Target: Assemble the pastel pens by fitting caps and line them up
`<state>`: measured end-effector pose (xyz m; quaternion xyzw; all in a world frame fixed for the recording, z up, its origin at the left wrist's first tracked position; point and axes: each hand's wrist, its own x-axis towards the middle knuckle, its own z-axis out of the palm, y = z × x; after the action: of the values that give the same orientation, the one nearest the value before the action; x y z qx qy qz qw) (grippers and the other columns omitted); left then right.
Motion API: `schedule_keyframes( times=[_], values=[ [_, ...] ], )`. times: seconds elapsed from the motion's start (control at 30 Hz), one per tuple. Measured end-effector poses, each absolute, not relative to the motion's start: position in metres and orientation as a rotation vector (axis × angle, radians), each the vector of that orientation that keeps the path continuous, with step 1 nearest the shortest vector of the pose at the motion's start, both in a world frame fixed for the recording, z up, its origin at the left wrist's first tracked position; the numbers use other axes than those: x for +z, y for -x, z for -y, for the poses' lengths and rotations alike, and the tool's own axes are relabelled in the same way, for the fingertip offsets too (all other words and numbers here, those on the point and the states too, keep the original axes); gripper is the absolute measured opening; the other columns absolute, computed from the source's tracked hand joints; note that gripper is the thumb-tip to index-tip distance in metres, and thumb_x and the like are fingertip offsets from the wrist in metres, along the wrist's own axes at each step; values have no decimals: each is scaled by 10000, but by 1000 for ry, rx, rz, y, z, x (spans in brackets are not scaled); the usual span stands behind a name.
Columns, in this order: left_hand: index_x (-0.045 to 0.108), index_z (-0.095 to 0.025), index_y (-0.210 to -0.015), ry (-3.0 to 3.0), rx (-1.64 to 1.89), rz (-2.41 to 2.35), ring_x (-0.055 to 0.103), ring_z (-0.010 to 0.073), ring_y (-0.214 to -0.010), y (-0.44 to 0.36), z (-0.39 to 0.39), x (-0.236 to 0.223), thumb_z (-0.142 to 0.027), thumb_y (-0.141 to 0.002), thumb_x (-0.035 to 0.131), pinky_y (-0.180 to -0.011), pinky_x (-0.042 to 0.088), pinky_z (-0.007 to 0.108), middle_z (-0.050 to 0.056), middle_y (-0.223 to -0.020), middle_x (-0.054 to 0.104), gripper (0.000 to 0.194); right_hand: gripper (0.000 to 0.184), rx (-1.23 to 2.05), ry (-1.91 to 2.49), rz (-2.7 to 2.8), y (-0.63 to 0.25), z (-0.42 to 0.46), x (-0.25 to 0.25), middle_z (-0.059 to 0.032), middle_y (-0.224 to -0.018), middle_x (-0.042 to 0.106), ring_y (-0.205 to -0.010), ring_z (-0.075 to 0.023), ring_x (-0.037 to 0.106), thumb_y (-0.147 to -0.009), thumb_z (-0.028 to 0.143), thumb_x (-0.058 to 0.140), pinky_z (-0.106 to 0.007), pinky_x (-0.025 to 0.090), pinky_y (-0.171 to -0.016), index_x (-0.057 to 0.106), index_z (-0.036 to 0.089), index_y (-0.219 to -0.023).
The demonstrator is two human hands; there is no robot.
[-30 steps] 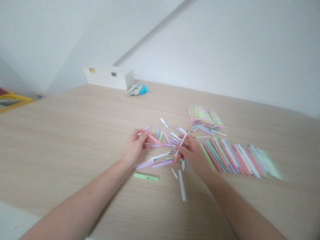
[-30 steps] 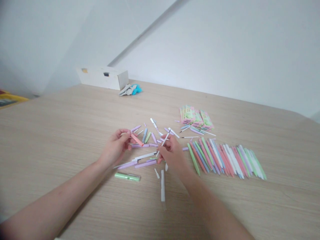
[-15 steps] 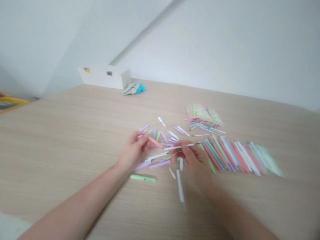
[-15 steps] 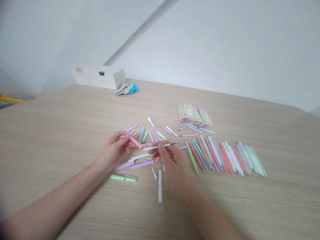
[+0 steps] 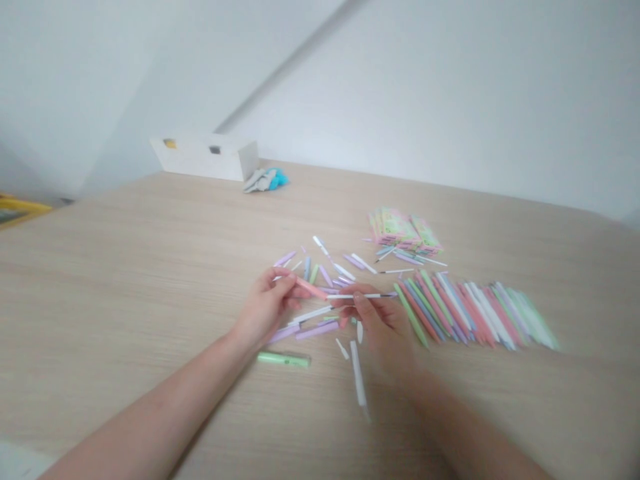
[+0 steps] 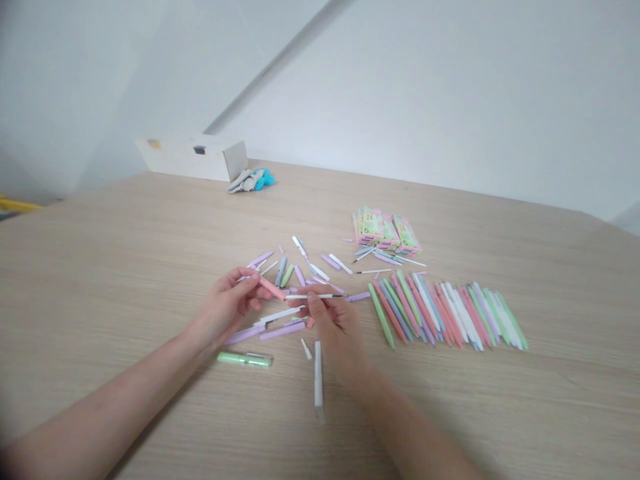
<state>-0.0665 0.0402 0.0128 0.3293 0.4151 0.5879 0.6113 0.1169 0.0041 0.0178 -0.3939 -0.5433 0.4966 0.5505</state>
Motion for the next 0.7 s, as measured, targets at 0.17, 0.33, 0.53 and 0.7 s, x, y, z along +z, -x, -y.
schedule_keyframes(
  times=[0.17,0.33,0.53,0.7],
  values=[
    [511,-127,-802,-766,1328,-951,670,126,-576,67,-40,11,-89,-807,581,-432,488,134,51,-638,682,79,204,1178,907,1241,-118,-7,12,-32,-809,679,-628,-121,613,-865,350,569,-244,475,-573,699,196,-897],
    [513,-114,-790,-726,1258,-946,696,136,-641,66,-39,12,-51,-839,539,-476,520,132,85,-710,698,84,216,1253,874,1213,-118,-9,11,-16,-699,647,-628,-132,593,-857,356,572,-259,465,-578,697,188,-910],
    [544,-102,-793,-684,1164,-917,687,112,-584,66,-38,12,-8,-843,519,-483,523,115,90,-715,704,109,180,1296,909,1206,-115,-8,18,12,-622,620,-565,-118,554,-836,340,590,-245,426,-557,658,199,-924],
    [638,-59,-837,-692,1105,-889,689,114,-602,66,-38,10,-4,-830,543,-536,547,118,114,-727,715,110,209,1316,931,1210,-117,-11,15,15,-609,605,-547,-113,536,-834,365,580,-245,415,-545,669,184,-891]
  ],
)
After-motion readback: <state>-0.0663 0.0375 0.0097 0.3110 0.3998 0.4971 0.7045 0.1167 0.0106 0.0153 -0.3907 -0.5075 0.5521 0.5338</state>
